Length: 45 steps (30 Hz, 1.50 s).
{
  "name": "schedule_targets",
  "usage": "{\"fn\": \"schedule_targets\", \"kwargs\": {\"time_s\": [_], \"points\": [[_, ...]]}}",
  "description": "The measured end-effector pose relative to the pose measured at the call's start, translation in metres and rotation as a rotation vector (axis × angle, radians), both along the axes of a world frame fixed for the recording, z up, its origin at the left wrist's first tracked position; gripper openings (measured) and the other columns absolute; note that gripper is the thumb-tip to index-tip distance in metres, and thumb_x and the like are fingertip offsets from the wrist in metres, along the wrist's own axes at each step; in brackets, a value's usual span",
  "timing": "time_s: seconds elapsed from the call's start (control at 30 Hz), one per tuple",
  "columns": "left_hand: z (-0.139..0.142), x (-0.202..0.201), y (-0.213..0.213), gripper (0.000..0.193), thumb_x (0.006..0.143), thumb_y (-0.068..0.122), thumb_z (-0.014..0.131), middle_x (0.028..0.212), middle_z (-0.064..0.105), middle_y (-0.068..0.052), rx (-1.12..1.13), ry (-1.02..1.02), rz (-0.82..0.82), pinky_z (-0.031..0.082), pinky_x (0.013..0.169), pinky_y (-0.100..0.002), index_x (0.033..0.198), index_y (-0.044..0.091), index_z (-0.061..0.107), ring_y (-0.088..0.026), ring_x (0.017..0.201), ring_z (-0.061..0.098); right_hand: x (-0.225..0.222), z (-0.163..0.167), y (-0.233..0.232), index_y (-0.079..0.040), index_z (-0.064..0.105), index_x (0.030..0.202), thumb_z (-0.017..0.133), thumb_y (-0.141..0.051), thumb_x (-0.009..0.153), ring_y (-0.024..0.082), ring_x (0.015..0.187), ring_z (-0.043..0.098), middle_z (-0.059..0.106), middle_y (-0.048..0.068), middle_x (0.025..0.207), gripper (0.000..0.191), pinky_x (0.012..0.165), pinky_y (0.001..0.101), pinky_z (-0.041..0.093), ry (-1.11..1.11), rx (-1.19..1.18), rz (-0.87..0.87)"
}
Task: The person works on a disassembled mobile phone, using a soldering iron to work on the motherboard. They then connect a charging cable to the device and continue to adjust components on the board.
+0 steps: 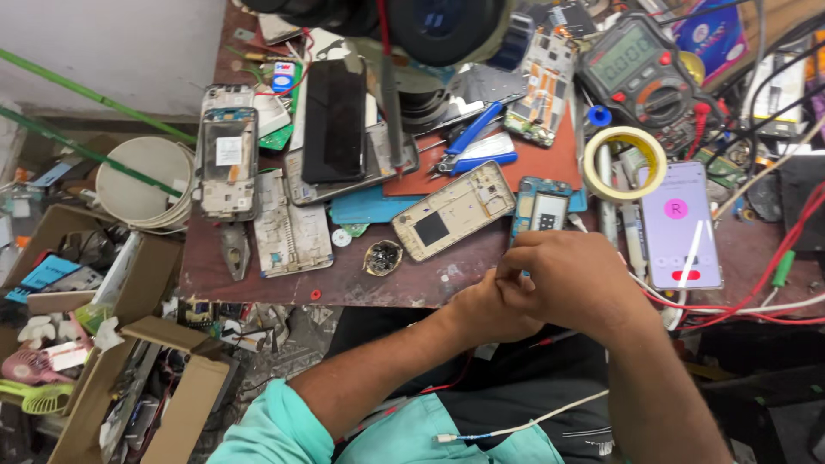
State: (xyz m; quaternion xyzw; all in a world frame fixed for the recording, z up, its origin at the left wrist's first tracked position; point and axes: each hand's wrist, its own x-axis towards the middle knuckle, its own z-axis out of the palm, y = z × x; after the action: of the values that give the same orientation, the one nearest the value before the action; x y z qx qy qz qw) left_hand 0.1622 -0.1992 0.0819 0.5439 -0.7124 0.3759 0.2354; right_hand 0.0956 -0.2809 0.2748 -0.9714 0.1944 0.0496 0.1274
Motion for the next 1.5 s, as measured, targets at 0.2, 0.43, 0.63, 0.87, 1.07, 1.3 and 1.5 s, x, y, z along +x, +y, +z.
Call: {"fn": "schedule_targets", "kwargs": {"time_s": [0.2, 0.43, 0.63, 0.87, 1.07, 1.3, 1.5], "points": [[0.006, 0.003, 0.0, 0.014, 0.096, 0.016, 0.059, 0.092, 0.057, -0.01, -0.043, 0.084, -0.022, 0.045, 0.057, -0.034, 0.096, 0.004, 0.066, -0.02, 0.071, 0.057, -0.006, -0.011, -0.001, -0.014, 0.069, 0.085, 0.07, -0.031, 0.077, 0.027, 0.073, 0.069, 0.069, 0.004, 0.076, 0.019, 0.063, 0.0414, 0.053, -0.16, 0.038, -0.082], [0.03, 0.01, 0.0, 0.023, 0.097, 0.019, 0.057, 0.081, 0.06, -0.009, 0.005, 0.105, -0.014, 0.041, 0.051, -0.031, 0.102, -0.001, 0.068, -0.017, 0.061, 0.054, -0.01, -0.04, 0.001, -0.011, 0.067, 0.08, 0.066, -0.03, 0.09, 0.03, 0.069, 0.065, 0.065, 0.005, 0.076, 0.021, 0.057, 0.0426, 0.048, -0.339, -0.134, -0.136], [0.039, 0.015, 0.005, 0.014, 0.096, 0.017, 0.06, 0.069, 0.053, -0.002, 0.026, 0.083, -0.046, 0.033, 0.049, -0.03, 0.095, 0.005, 0.066, -0.014, 0.057, 0.05, -0.019, -0.029, -0.011, -0.009, 0.07, 0.083, 0.075, -0.029, 0.101, 0.022, 0.063, 0.063, 0.064, 0.005, 0.077, 0.028, 0.057, 0.0358, 0.046, -0.569, -0.228, -0.294], [0.044, 0.019, 0.006, 0.013, 0.091, 0.017, 0.062, 0.066, 0.048, 0.001, 0.063, 0.062, -0.05, 0.03, 0.05, -0.03, 0.094, 0.006, 0.067, -0.013, 0.057, 0.048, -0.065, -0.032, -0.038, -0.001, 0.058, 0.12, 0.083, -0.008, 0.104, 0.012, 0.086, 0.069, 0.063, 0.008, 0.105, 0.03, 0.059, 0.0198, 0.047, -1.135, 0.088, -0.359], [0.05, 0.018, 0.004, 0.011, 0.09, 0.015, 0.065, 0.067, 0.051, 0.0, 0.045, 0.057, -0.065, 0.031, 0.051, -0.029, 0.095, 0.006, 0.068, -0.013, 0.059, 0.05, -0.054, -0.117, -0.047, -0.006, 0.061, 0.124, 0.069, -0.01, 0.108, 0.006, 0.084, 0.062, 0.07, 0.003, 0.1, 0.018, 0.063, 0.0194, 0.05, -1.207, 0.44, -0.649], [0.048, 0.023, 0.003, 0.012, 0.084, 0.016, 0.07, 0.062, 0.052, 0.001, -0.08, -0.101, -0.45, 0.03, 0.049, -0.027, 0.084, 0.004, 0.067, -0.012, 0.054, 0.048, -0.035, -0.096, -0.038, -0.015, 0.077, 0.105, 0.074, 0.001, 0.085, 0.022, 0.088, 0.065, 0.07, 0.001, 0.096, 0.026, 0.078, 0.0365, 0.052, -0.79, -0.137, -0.033], [0.044, 0.021, 0.002, 0.014, 0.077, 0.019, 0.069, 0.064, 0.055, 0.0, -0.079, -0.098, -0.593, 0.033, 0.052, -0.027, 0.076, 0.007, 0.061, -0.015, 0.057, 0.053, -0.009, -0.073, -0.026, -0.021, 0.081, 0.102, 0.073, -0.018, 0.073, 0.02, 0.086, 0.059, 0.065, -0.004, 0.089, 0.03, 0.073, 0.0369, 0.047, -0.468, -0.342, 0.226]]}}
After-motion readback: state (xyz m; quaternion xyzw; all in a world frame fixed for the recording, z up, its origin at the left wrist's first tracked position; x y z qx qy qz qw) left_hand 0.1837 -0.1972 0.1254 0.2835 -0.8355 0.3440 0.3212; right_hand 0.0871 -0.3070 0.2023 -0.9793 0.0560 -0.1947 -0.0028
